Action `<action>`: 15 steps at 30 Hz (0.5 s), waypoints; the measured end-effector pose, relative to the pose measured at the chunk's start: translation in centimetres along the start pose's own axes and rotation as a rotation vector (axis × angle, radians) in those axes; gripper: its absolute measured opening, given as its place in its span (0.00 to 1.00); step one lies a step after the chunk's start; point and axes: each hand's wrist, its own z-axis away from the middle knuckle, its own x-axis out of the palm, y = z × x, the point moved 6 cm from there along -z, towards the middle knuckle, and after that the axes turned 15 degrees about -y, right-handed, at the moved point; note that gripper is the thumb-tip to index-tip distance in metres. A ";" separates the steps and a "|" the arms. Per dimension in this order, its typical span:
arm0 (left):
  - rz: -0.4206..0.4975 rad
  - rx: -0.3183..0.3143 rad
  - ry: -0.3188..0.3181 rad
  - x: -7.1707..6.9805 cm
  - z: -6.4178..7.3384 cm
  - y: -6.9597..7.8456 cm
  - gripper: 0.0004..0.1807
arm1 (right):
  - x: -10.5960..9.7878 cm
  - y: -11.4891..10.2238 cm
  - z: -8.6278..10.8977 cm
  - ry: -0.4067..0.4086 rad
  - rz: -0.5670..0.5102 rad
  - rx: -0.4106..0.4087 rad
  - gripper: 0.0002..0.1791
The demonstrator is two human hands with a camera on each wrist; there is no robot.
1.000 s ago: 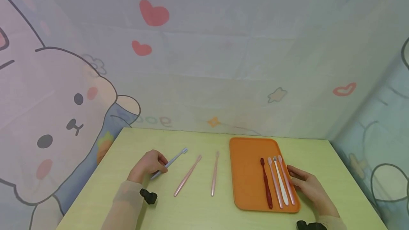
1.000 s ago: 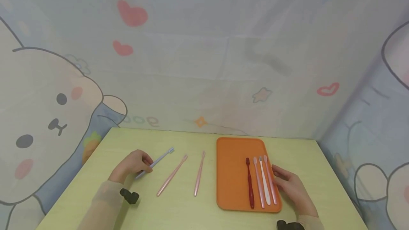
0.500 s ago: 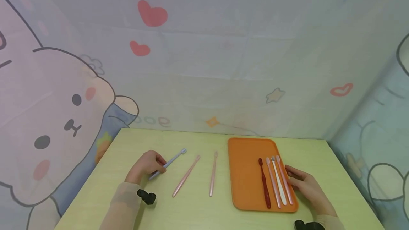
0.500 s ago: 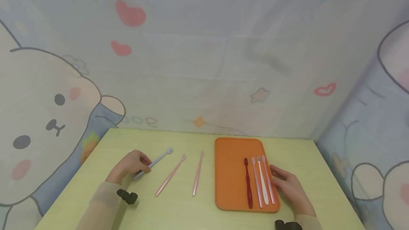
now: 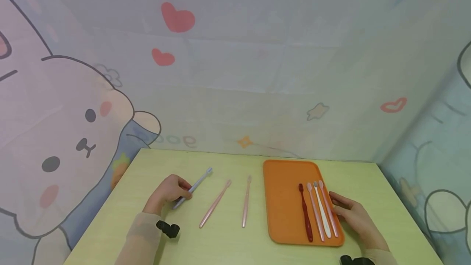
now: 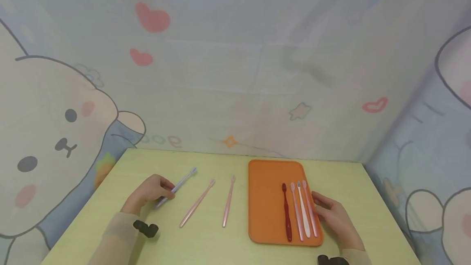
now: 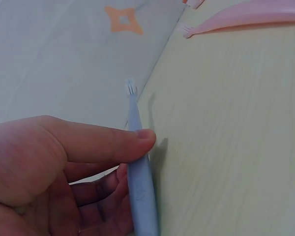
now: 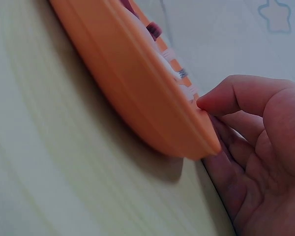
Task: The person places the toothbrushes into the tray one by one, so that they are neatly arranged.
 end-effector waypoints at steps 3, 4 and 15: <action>0.025 -0.005 0.007 0.0 0.1 -0.1 0.14 | 0.0 -0.1 0.1 -0.002 -0.003 0.002 0.37; 0.031 -0.005 0.009 0.0 0.1 -0.2 0.15 | 0.1 -0.1 0.1 -0.004 -0.002 0.002 0.37; 0.064 0.042 0.075 0.1 -0.4 -0.3 0.16 | 0.2 -0.1 0.1 -0.019 -0.029 -0.022 0.37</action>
